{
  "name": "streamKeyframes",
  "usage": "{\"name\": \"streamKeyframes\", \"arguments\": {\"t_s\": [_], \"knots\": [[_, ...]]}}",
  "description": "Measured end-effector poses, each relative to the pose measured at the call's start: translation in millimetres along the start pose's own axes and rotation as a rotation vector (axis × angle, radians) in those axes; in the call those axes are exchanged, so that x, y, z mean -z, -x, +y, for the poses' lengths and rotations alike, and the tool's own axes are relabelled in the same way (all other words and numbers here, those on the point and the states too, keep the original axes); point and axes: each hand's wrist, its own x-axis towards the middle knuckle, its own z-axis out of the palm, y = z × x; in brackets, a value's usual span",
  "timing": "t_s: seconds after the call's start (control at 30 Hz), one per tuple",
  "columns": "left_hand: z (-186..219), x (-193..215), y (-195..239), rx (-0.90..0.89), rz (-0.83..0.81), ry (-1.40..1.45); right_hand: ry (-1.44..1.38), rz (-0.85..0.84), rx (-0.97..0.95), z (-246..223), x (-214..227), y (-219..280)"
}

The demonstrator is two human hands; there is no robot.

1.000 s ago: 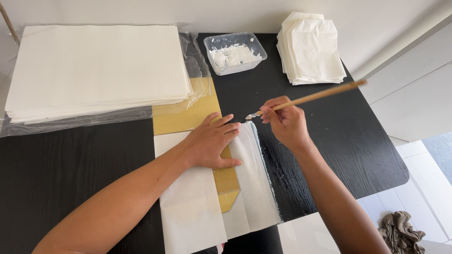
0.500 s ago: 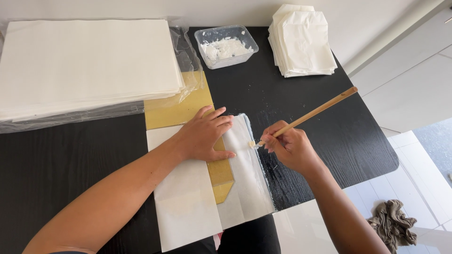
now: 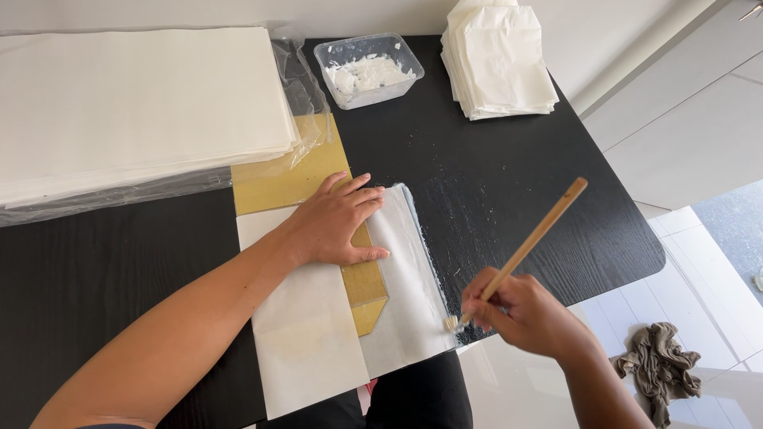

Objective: Folding white paper sheets over a yellow template and applying white glue to the edges using a wooden stick to create bags or envelopes.

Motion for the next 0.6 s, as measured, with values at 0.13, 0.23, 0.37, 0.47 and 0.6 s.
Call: {"name": "streamKeyframes", "arguments": {"t_s": [0.13,0.23,0.37,0.47,0.6], "knots": [[-1,-2,0,-0.002,0.006,0.001,-0.065,-0.05,-0.028,-2,1,18],[0,-1,0,-0.01,0.001,0.001,-0.136,-0.012,0.096,-5,3,21],[-1,-2,0,-0.003,0.013,-0.007,-0.101,0.003,0.087,-11,4,6],[9,16,1,0.041,-0.062,0.0,-0.121,0.065,0.115,-9,0,-14],[13,25,1,0.077,-0.127,0.014,-0.165,0.153,0.134,-1,-4,-42]]}}
